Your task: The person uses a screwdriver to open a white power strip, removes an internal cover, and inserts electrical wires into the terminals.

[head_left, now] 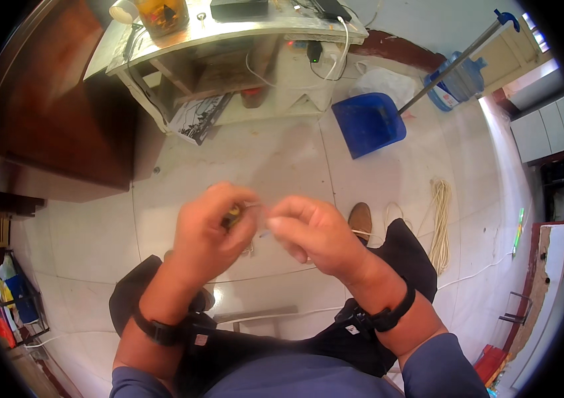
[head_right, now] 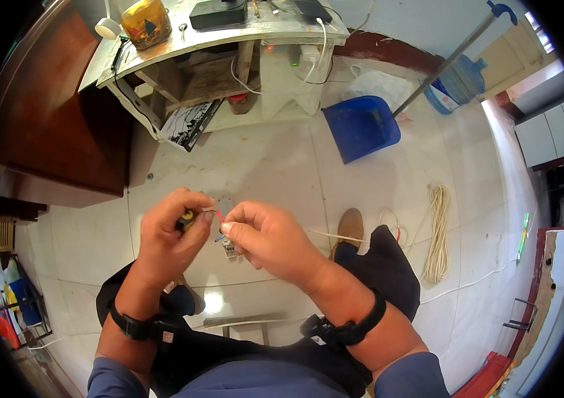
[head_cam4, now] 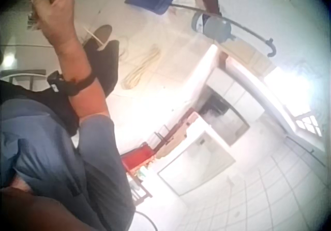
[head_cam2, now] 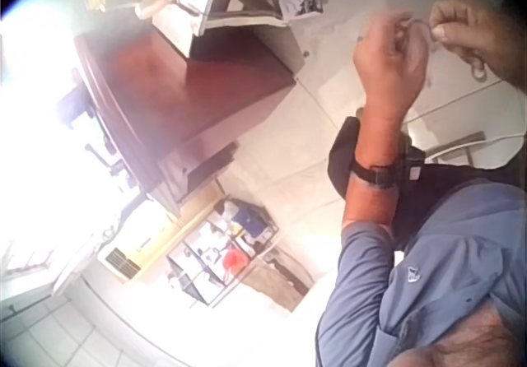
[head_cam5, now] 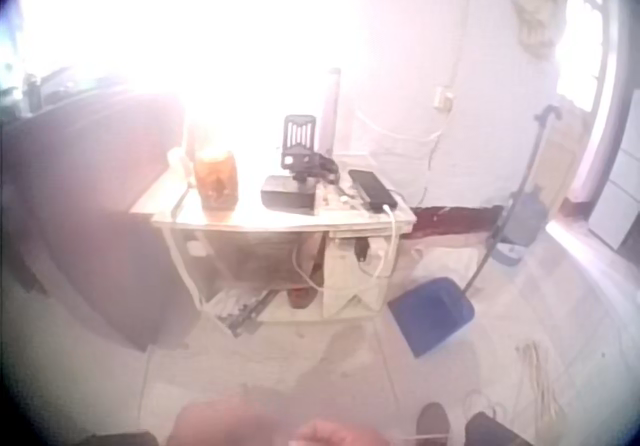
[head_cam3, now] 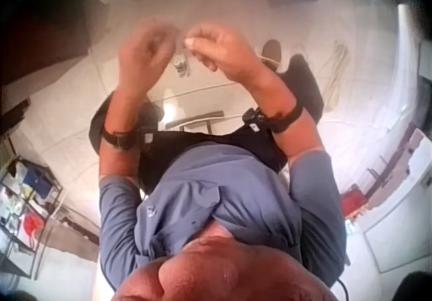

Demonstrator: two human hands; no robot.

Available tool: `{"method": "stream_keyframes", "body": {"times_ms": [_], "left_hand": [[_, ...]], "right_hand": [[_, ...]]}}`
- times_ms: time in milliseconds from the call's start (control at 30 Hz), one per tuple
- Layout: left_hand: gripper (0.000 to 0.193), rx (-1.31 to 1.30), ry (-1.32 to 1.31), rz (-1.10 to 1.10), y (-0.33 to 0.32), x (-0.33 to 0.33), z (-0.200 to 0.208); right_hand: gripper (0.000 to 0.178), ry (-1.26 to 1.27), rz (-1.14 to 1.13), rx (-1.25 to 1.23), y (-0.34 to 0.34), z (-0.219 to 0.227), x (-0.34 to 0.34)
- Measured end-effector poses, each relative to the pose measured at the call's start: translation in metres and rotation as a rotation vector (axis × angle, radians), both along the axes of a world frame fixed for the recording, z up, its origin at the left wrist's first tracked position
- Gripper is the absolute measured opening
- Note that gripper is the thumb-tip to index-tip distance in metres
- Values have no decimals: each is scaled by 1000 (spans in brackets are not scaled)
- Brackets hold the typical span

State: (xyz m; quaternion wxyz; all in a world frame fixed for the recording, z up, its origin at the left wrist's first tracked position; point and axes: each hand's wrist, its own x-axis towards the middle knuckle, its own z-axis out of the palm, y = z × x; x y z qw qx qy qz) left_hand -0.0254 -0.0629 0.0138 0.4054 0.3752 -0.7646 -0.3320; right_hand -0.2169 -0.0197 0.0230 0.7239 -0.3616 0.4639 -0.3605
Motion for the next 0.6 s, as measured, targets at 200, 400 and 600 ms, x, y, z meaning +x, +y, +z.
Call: {"method": "stream_keyframes", "body": {"times_ms": [200,400,600], "left_hand": [[13,845,263,-29,-2,11,19],[16,1012,391,-119,-2,11,17],[14,998,350,-113,-2,11,18]], "right_hand": [[18,-73,24,32,-2,6,-5],[17,-119,46,22,-3,6,-7],[17,-113,70,13,-4,7,-7]]}}
